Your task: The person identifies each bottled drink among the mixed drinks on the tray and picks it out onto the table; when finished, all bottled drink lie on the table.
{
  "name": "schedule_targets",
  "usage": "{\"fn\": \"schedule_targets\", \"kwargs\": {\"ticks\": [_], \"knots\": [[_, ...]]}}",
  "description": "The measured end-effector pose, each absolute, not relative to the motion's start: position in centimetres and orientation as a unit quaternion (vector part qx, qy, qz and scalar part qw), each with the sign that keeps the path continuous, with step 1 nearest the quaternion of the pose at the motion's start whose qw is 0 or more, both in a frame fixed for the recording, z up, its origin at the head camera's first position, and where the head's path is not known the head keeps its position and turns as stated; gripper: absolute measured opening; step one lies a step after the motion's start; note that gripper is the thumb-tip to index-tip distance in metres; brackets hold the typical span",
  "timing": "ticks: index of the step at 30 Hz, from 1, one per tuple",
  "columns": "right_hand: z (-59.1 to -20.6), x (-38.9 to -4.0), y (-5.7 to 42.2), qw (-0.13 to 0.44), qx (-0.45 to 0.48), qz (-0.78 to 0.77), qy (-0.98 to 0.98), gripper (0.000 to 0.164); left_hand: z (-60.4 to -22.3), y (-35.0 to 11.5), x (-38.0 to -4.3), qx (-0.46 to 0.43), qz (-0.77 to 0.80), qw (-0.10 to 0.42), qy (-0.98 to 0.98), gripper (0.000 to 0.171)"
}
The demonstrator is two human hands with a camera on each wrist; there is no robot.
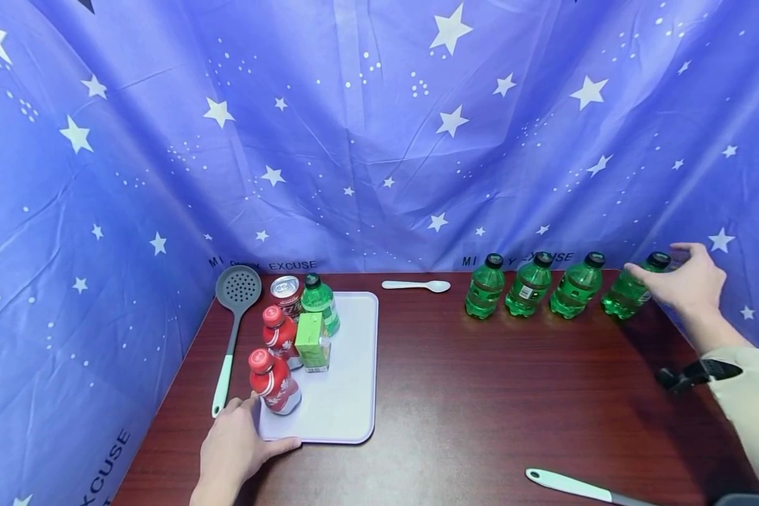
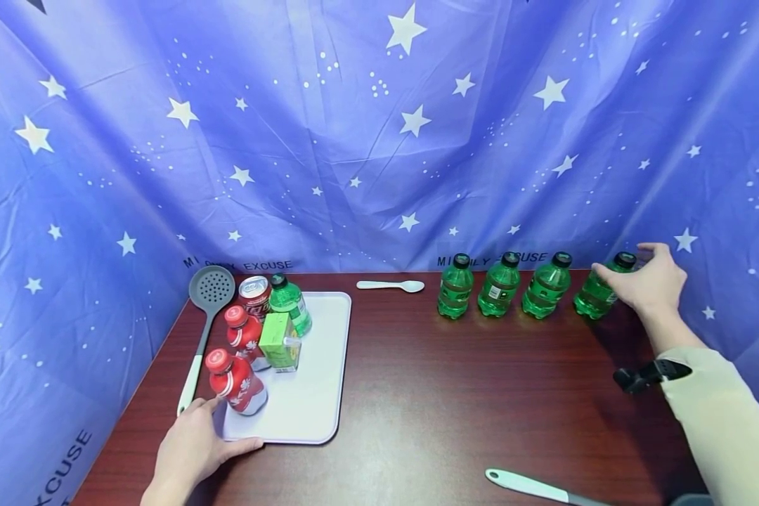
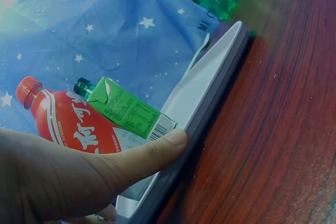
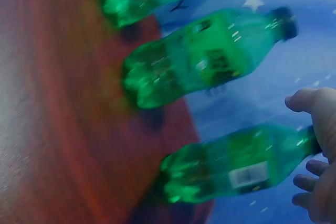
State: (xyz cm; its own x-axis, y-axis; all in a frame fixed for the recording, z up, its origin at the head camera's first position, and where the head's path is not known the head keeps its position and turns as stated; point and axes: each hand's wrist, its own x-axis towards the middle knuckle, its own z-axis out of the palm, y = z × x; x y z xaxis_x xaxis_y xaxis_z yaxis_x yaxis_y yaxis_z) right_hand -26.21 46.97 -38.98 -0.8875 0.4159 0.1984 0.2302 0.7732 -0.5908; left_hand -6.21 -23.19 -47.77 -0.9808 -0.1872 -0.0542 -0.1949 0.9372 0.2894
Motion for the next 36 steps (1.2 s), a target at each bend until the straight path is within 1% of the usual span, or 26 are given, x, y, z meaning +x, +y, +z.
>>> {"fn": "schedule_targets", "kwargs": {"ticks": [5, 10, 12, 19, 29, 36], "knots": [[-36.2, -26.8, 45.6, 0.194, -0.149, 0.296, -0.923, 0.091, -47.7, -23.2, -6.1, -0.096, 0.15, 0.012, 0.984, 0.12], [-34.3, -27.3, 43.4, 0.225, -0.128, 0.312, -0.914, 0.084, -47.8, -23.2, -6.1, -0.094, 0.151, 0.009, 0.984, 0.12], [-33.6, -27.3, 42.2, 0.228, -0.118, 0.313, -0.915, 0.084, -47.9, -23.2, -6.1, -0.094, 0.152, 0.007, 0.984, 0.121], [-31.4, -26.8, 37.0, 0.268, -0.055, 0.327, -0.905, 0.077, -47.8, -23.3, -6.2, -0.093, 0.152, 0.012, 0.984, 0.122], [-29.1, -26.6, 29.4, 0.28, 0.045, 0.359, -0.889, 0.07, -47.6, -23.4, -6.4, -0.094, 0.149, 0.017, 0.984, 0.123], [-28.9, -27.0, 25.1, 0.263, 0.106, 0.415, -0.865, 0.066, -47.6, -23.4, -6.2, -0.09, 0.151, 0.012, 0.984, 0.124]]}}
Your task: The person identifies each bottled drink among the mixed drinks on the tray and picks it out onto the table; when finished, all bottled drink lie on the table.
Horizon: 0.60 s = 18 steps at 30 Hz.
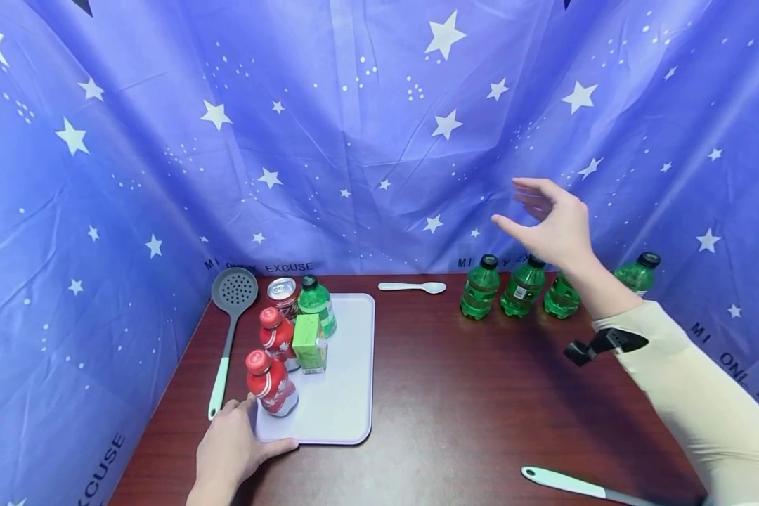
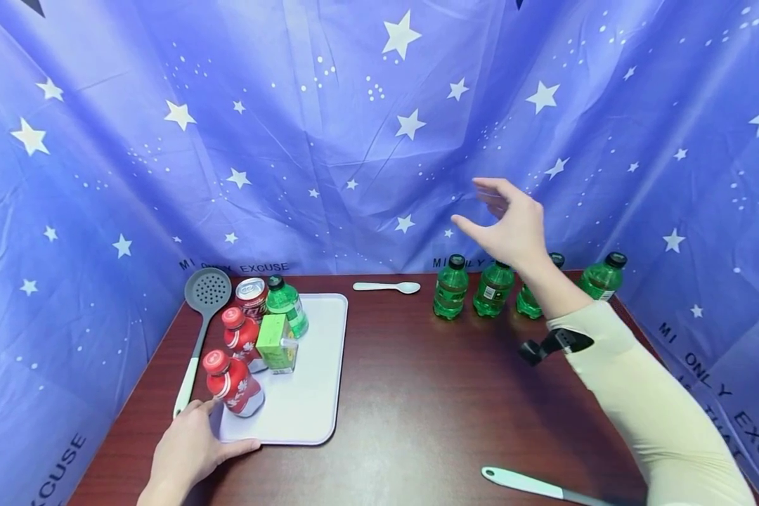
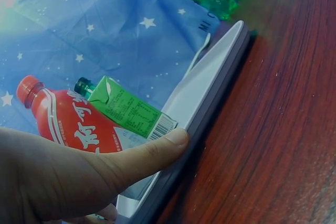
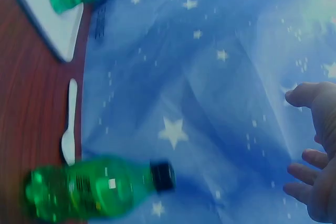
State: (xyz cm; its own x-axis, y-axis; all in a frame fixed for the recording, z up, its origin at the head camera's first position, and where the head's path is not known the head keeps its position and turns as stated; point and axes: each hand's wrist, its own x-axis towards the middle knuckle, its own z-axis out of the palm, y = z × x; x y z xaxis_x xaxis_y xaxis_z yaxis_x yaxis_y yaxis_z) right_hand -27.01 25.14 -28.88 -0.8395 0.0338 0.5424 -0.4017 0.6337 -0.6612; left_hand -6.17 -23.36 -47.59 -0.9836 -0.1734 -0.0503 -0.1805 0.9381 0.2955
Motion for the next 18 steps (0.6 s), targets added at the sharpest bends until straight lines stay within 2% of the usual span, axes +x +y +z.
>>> {"fn": "schedule_targets", "kwargs": {"ticks": [6, 18], "knots": [[-29.1, -27.4, 21.5, 0.248, 0.145, 0.443, -0.849, 0.063, -47.7, -23.4, -6.0, -0.089, 0.15, 0.001, 0.985, 0.125], [-31.2, -28.1, 15.6, 0.19, 0.211, 0.495, -0.821, 0.063, -47.7, -23.3, -6.2, -0.091, 0.149, 0.017, 0.985, 0.125]]}}
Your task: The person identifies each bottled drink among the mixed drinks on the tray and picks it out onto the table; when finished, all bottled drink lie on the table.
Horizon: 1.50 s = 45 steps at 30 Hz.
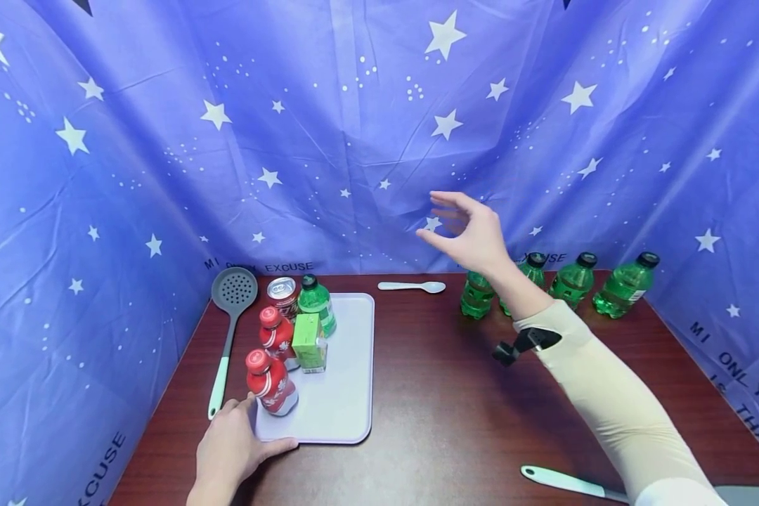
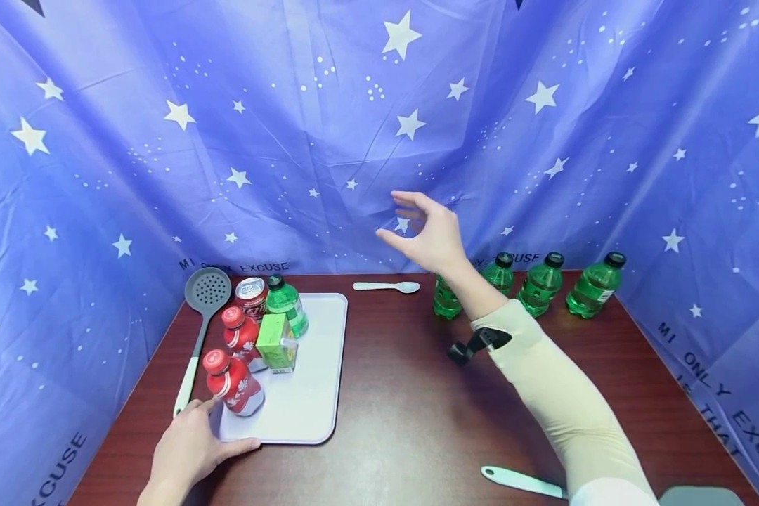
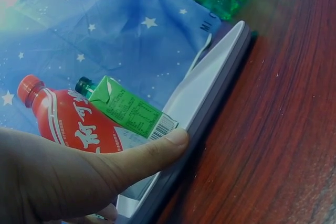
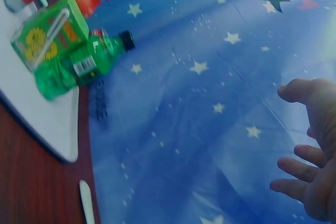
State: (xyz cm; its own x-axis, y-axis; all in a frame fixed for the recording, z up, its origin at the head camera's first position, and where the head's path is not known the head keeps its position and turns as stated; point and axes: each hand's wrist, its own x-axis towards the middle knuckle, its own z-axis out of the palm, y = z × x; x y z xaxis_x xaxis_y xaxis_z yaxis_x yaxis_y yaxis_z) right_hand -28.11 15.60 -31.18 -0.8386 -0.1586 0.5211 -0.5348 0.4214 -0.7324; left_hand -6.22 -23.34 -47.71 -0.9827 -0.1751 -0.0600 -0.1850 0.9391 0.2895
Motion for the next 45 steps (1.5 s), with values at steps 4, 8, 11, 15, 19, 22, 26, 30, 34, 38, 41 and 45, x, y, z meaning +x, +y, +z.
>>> {"fn": "schedule_targets", "kwargs": {"ticks": [4, 8, 11, 15, 19, 22, 26, 30, 34, 38, 41, 45], "knots": [[-31.8, -28.1, 13.3, 0.169, 0.23, 0.515, -0.809, 0.062, -47.7, -23.4, -6.2, -0.091, 0.149, 0.012, 0.985, 0.125], [-32.5, -28.3, 11.2, 0.144, 0.248, 0.535, -0.795, 0.063, -47.7, -23.4, -6.1, -0.091, 0.151, 0.01, 0.984, 0.125], [-33.2, -28.4, 9.9, 0.123, 0.267, 0.543, -0.787, 0.064, -47.8, -23.4, -6.2, -0.091, 0.152, 0.011, 0.984, 0.125], [-34.3, -28.6, 8.5, 0.091, 0.286, 0.556, -0.775, 0.066, -47.8, -23.5, -6.2, -0.091, 0.151, 0.01, 0.984, 0.124], [-35.4, -28.5, 6.9, 0.062, 0.29, 0.567, -0.768, 0.067, -47.8, -23.5, -6.1, -0.091, 0.15, 0.008, 0.984, 0.123], [-36.3, -28.4, 5.6, 0.041, 0.291, 0.565, -0.771, 0.066, -47.8, -23.6, -6.1, -0.094, 0.151, 0.009, 0.984, 0.122], [-37.5, -28.3, 4.3, 0.012, 0.29, 0.562, -0.775, 0.066, -47.8, -23.4, -6.2, -0.1, 0.154, 0.016, 0.983, 0.123], [-38.4, -28.6, 3.3, 0.004, 0.286, 0.558, -0.779, 0.065, -47.7, -23.4, -6.3, -0.102, 0.153, 0.019, 0.983, 0.123], [-39.2, -28.9, 2.4, -0.003, 0.286, 0.555, -0.781, 0.065, -47.6, -23.5, -6.2, -0.103, 0.151, 0.014, 0.983, 0.122], [-40.2, -29.1, 1.7, -0.017, 0.281, 0.547, -0.788, 0.066, -47.6, -23.6, -6.3, -0.102, 0.153, 0.015, 0.983, 0.121], [-41.0, -29.1, 1.2, -0.023, 0.276, 0.539, -0.795, 0.066, -47.7, -23.6, -6.3, -0.101, 0.155, 0.015, 0.983, 0.121], [-41.9, -29.3, 0.5, -0.027, 0.279, 0.532, -0.799, 0.067, -47.8, -23.5, -6.3, -0.102, 0.156, 0.017, 0.982, 0.121]]}}
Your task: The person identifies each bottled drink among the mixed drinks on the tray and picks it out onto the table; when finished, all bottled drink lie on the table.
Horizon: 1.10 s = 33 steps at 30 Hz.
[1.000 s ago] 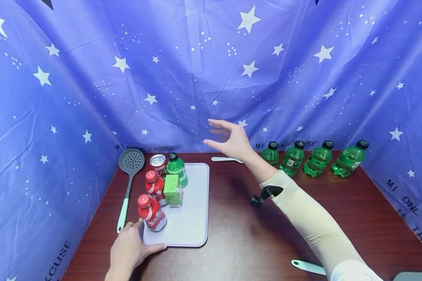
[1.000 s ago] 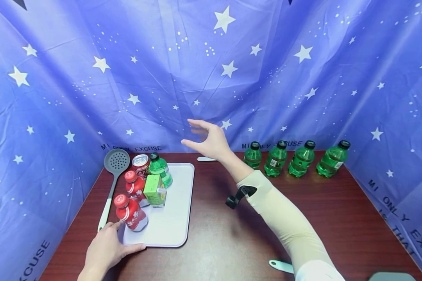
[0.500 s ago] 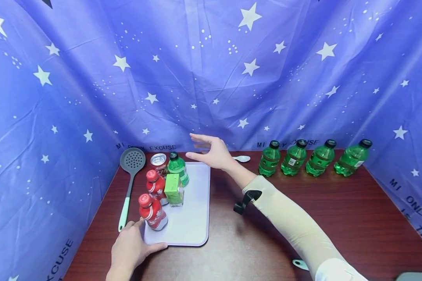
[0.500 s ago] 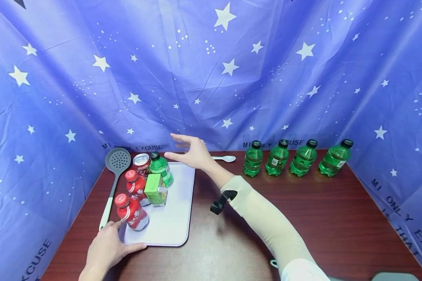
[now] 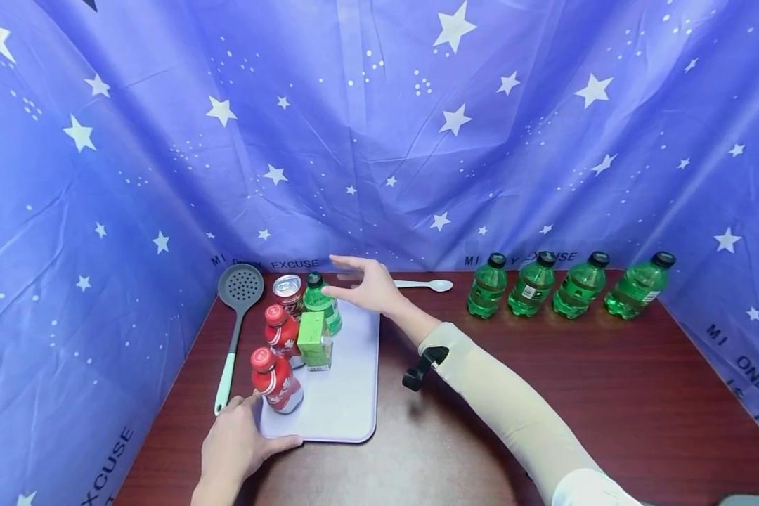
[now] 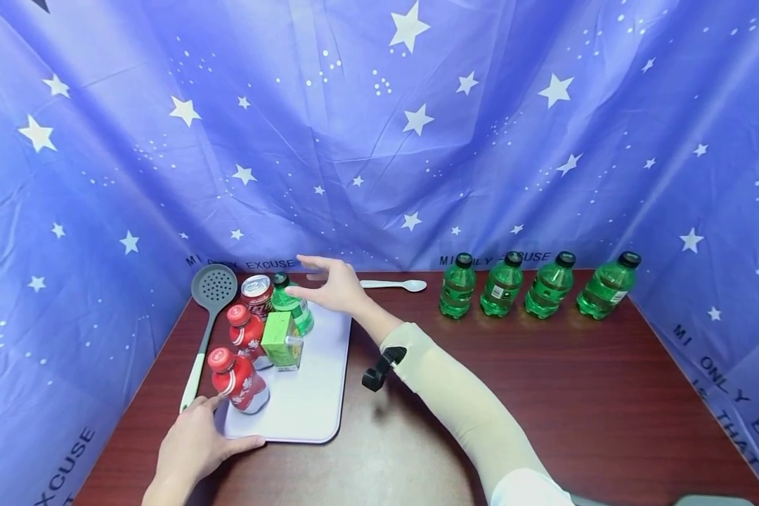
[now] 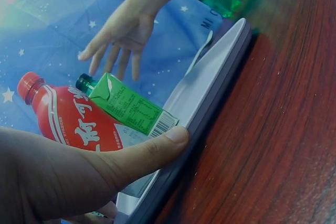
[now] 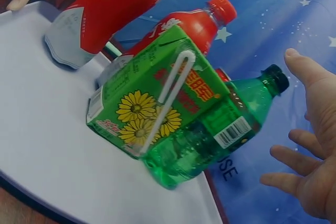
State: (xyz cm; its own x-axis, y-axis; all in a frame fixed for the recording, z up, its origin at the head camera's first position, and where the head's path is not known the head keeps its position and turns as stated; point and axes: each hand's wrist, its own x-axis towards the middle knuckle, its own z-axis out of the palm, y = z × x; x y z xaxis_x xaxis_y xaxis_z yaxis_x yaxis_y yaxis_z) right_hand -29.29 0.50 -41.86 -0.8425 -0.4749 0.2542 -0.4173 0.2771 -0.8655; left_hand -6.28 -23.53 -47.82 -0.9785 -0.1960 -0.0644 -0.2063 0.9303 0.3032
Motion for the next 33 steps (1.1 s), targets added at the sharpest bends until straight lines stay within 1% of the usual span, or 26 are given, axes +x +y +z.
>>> {"fn": "schedule_targets", "kwargs": {"ticks": [7, 14, 24, 33], "knots": [[-43.2, -29.5, -0.6, 0.028, -0.285, -0.523, 0.803, 0.066, -47.8, -23.4, -6.3, -0.103, 0.153, 0.014, 0.983, 0.121], [-44.5, -29.3, -1.6, 0.03, -0.278, -0.485, 0.829, 0.07, -47.6, -23.3, -6.2, -0.103, 0.154, 0.01, 0.983, 0.119], [-45.2, -28.9, -2.4, 0.033, -0.259, -0.464, 0.846, 0.074, -48.0, -23.5, -6.1, -0.098, 0.157, -0.001, 0.983, 0.119], [-45.2, -28.6, -2.5, 0.018, -0.251, -0.435, 0.864, 0.066, -47.9, -23.6, -6.2, -0.105, 0.152, 0.011, 0.983, 0.12]]}}
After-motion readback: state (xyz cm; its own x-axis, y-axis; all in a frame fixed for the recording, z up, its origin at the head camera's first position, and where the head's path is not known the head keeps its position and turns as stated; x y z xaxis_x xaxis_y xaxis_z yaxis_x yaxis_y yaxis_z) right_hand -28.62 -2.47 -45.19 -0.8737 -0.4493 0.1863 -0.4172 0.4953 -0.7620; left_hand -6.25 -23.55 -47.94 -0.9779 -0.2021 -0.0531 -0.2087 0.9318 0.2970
